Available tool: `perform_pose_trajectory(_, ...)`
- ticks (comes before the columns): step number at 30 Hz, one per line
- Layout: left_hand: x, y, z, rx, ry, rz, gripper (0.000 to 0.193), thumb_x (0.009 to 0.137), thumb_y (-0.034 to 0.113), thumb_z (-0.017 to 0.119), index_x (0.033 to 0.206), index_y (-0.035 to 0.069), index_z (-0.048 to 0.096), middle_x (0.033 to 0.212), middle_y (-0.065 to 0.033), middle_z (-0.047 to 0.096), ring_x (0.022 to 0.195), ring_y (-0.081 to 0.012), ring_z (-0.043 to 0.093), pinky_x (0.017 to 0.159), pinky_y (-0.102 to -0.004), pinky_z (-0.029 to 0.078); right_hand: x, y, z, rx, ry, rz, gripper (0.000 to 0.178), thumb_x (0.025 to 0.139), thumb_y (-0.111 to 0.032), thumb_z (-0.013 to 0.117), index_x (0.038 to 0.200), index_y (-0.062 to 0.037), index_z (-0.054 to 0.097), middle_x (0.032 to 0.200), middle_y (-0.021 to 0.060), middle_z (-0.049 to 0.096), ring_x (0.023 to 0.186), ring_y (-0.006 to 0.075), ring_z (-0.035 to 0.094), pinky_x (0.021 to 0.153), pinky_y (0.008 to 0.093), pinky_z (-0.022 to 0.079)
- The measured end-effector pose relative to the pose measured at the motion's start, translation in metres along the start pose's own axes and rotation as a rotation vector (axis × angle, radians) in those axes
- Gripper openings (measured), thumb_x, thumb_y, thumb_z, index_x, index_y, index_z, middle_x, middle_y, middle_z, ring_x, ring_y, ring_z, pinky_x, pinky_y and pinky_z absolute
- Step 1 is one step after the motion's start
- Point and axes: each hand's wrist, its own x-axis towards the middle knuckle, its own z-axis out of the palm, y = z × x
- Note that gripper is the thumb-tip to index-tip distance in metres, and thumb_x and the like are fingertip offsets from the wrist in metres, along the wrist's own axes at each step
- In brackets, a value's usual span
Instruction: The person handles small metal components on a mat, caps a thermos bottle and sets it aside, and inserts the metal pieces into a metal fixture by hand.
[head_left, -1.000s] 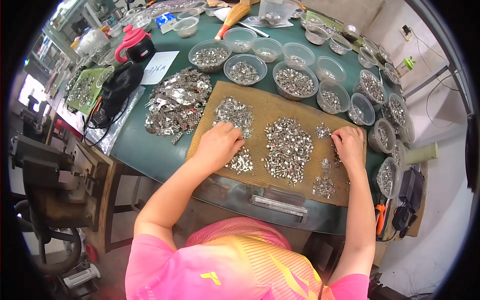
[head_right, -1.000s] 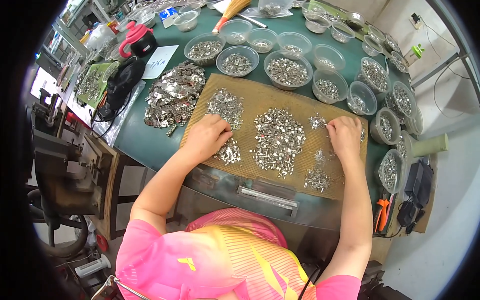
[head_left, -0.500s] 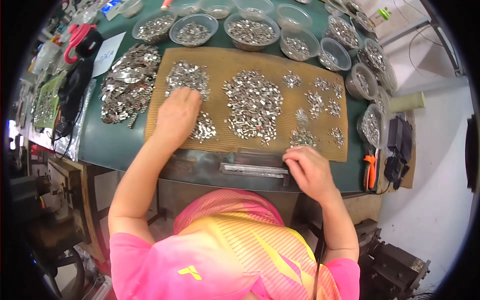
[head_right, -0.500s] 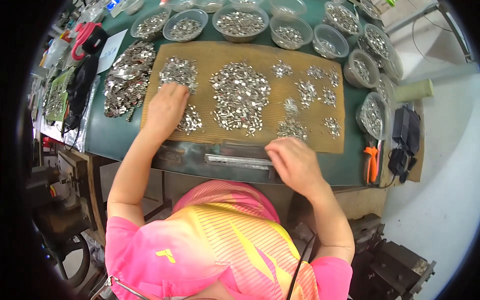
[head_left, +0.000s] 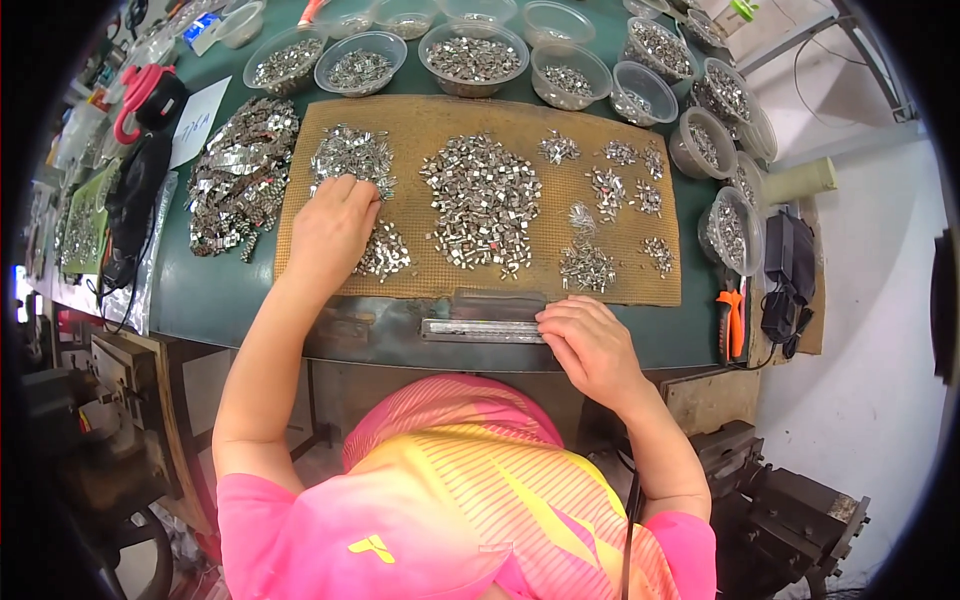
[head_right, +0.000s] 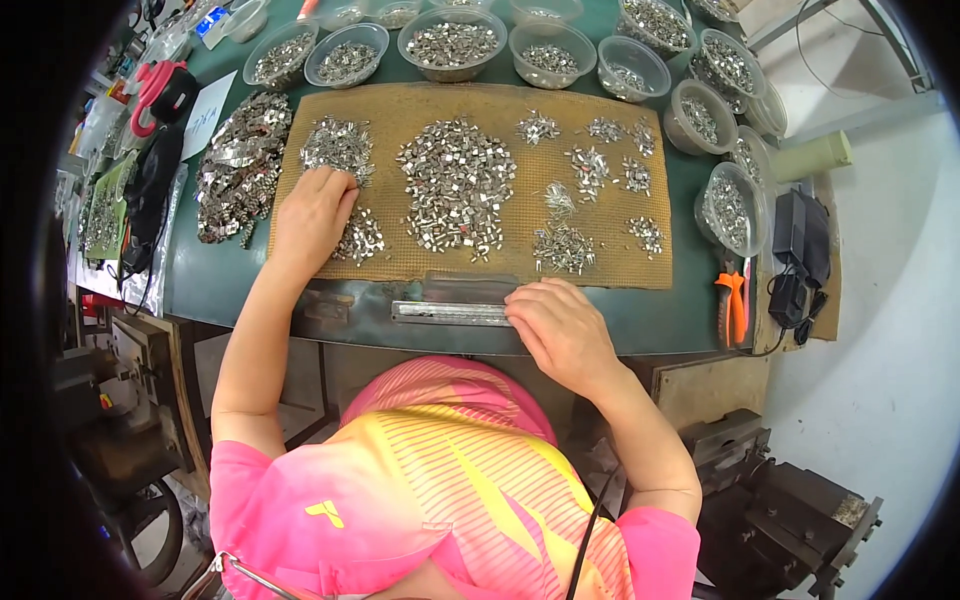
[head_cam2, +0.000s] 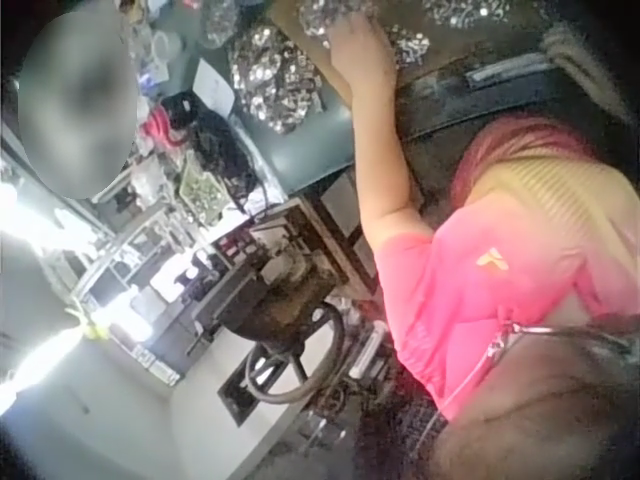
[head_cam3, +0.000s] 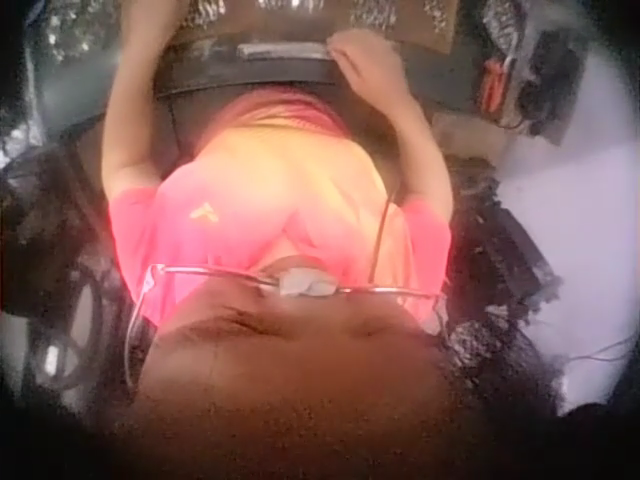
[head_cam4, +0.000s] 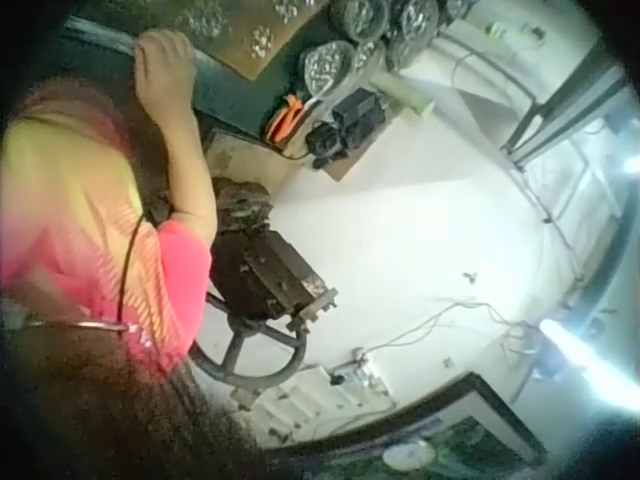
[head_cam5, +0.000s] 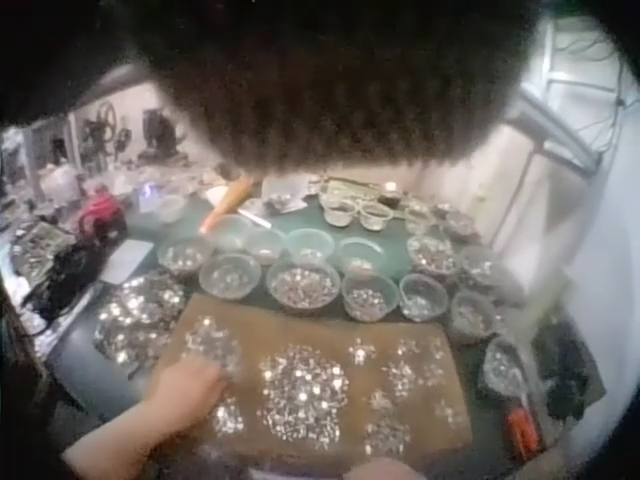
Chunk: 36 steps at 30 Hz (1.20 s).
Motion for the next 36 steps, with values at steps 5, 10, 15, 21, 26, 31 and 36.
perform_pose_trajectory(5,0.003,0.002,0.001,0.016,-0.003,0.012,0.011,0.088,0.012,0.072,0.091,0.009,0.061,0.087,-0.0066,0.06,0.086,-0.0278,0.061,0.075,-0.0387,0.053,-0.002,0.001,0.004,-0.05,0.037,-0.017,0.018,0.087,-0.006,0.074,0.104,-0.0049,0.067,0.107,0.0085,0.072,0.101,0.0275,0.069,0.098,0.0452,0.053)
perform_pose_trajectory(10,0.005,0.002,0.003,0.04,-0.017,0.015,0.01,0.088,0.012,0.071,0.091,0.009,0.061,0.087,-0.0068,0.06,0.087,-0.0277,0.062,0.075,-0.0387,0.053,-0.002,-0.008,0.004,-0.22,0.062,-0.072,0.014,0.088,-0.007,0.073,0.101,-0.005,0.07,0.108,0.0083,0.073,0.1,0.0263,0.07,0.096,0.0442,0.054)
perform_pose_trajectory(15,0.002,-0.008,-0.007,0.072,-0.039,-0.019,0.01,0.089,0.012,0.069,0.091,0.009,0.06,0.085,-0.0076,0.06,0.087,-0.0281,0.063,0.074,-0.0393,0.054,0.003,-0.012,0.007,-0.086,0.058,0.0,0.016,0.087,-0.009,0.075,0.102,-0.0056,0.073,0.111,0.0087,0.075,0.1,0.0259,0.072,0.095,0.0417,0.055)
perform_pose_trajectory(21,-0.007,-0.013,-0.014,0.043,-0.032,-0.034,0.011,0.091,0.016,0.07,0.095,0.009,0.063,0.089,-0.0091,0.063,0.09,-0.031,0.064,0.076,-0.0424,0.053,0.004,-0.027,0.011,-0.081,0.12,-0.04,0.019,0.083,-0.007,0.078,0.102,-0.0057,0.075,0.108,0.0086,0.076,0.095,0.0264,0.073,0.09,0.0405,0.057)
perform_pose_trajectory(26,-0.004,-0.005,-0.013,0.024,-0.026,-0.001,0.012,0.088,0.016,0.07,0.091,0.01,0.06,0.089,-0.0064,0.06,0.089,-0.0273,0.063,0.074,-0.0398,0.054,-0.008,-0.023,0.002,-0.133,0.117,-0.126,0.025,0.08,-0.004,0.079,0.104,-0.0027,0.075,0.112,0.0128,0.075,0.095,0.029,0.073,0.088,0.0415,0.057)
perform_pose_trajectory(31,-0.005,-0.011,-0.021,-0.149,0.012,-0.051,0.009,0.09,0.014,0.069,0.091,0.008,0.062,0.083,-0.0075,0.06,0.083,-0.028,0.065,0.07,-0.0418,0.053,-0.011,-0.028,0.005,-0.063,0.098,-0.096,0.026,0.08,0.0,0.075,0.106,0.0,0.074,0.114,0.0151,0.075,0.1,0.0322,0.072,0.092,0.0433,0.056)
perform_pose_trajectory(36,-0.015,-0.015,-0.047,-0.328,0.03,-0.197,0.008,0.091,0.011,0.07,0.093,0.006,0.065,0.086,-0.0094,0.065,0.08,-0.0281,0.066,0.07,-0.04,0.053,-0.002,-0.029,0.008,0.05,0.126,0.031,0.02,0.082,0.001,0.074,0.103,0.0001,0.074,0.109,0.015,0.076,0.097,0.0312,0.074,0.088,0.0406,0.057)
